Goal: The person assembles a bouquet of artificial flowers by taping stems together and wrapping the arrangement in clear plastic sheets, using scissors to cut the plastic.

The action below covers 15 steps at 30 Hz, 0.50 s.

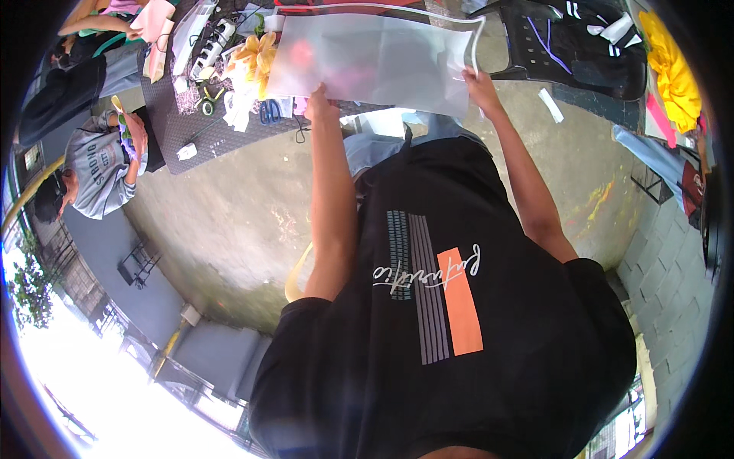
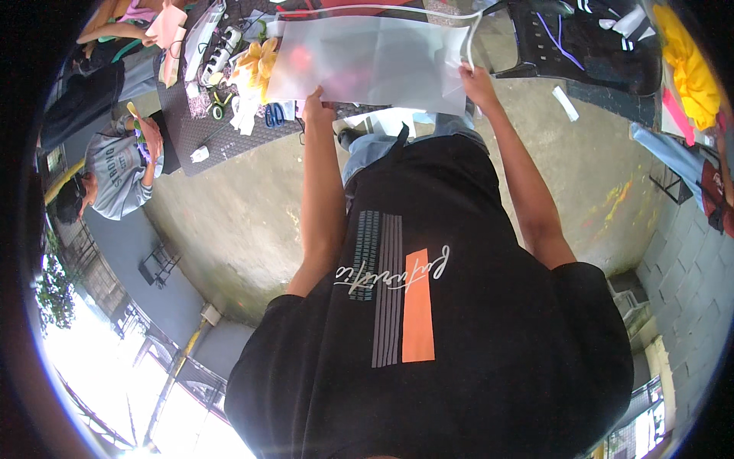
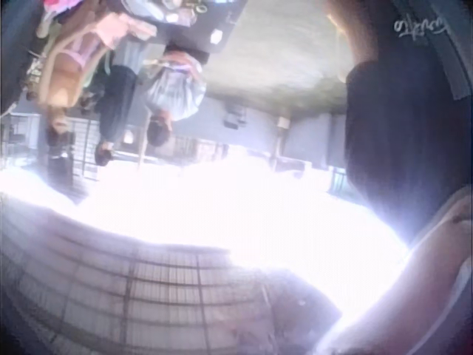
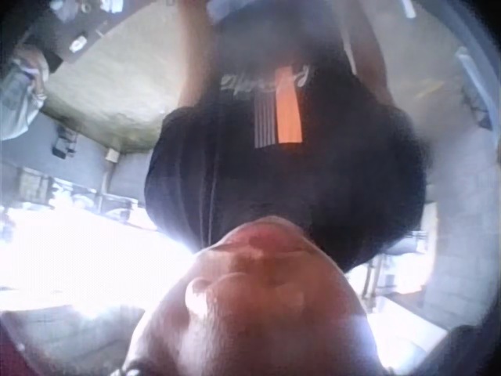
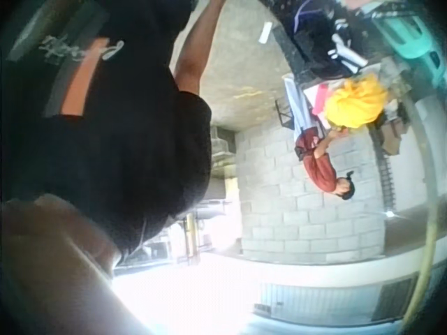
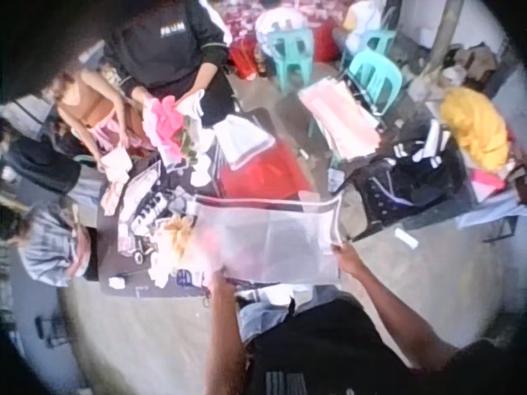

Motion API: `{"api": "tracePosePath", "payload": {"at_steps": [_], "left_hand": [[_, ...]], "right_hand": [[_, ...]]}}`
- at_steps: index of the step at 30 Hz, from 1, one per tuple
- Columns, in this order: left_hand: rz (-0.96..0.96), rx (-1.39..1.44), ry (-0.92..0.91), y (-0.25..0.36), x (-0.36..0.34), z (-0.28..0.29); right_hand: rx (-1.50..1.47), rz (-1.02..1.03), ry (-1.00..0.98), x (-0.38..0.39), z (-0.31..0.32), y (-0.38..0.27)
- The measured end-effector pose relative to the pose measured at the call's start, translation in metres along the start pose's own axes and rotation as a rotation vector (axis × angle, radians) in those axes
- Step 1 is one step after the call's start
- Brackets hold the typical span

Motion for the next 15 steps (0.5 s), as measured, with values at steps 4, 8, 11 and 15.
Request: {"api": "tracePosePath", "payload": {"at_steps": [4, 8, 11, 15], "left_hand": [[0.043, -0.058, -0.097, -0.025, 0.043, 0.013], [0.194, -0.075, -0.068, -0.06, 0.079, 0.066], [0.2, -0.226, -0.045, -0.077, 0.106, 0.057], [0.111, -0.038, -0.094, -0.097, 0.14, 0.042]], "right_hand": [[-0.15, -0.097, -0.01, -0.012, 0.019, 0.017], [-0.39, -0.163, -0.179, -0.014, 0.034, -0.013], [-0.308, -0.165, -0.281, -0.033, 0.057, -0.021], [-0.281, -0.151, -0.422, -0.05, 0.072, -0.031]]}}
Point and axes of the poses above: each hand's wrist, its own x-axis away from the middle knuckle, its own z-axis out of the back of the hand, y = z × x, the point moved 3 cm from there along -x, towards the middle knuckle, and after that the axes turned 15 degrees about -y, right-handed, at the moved point
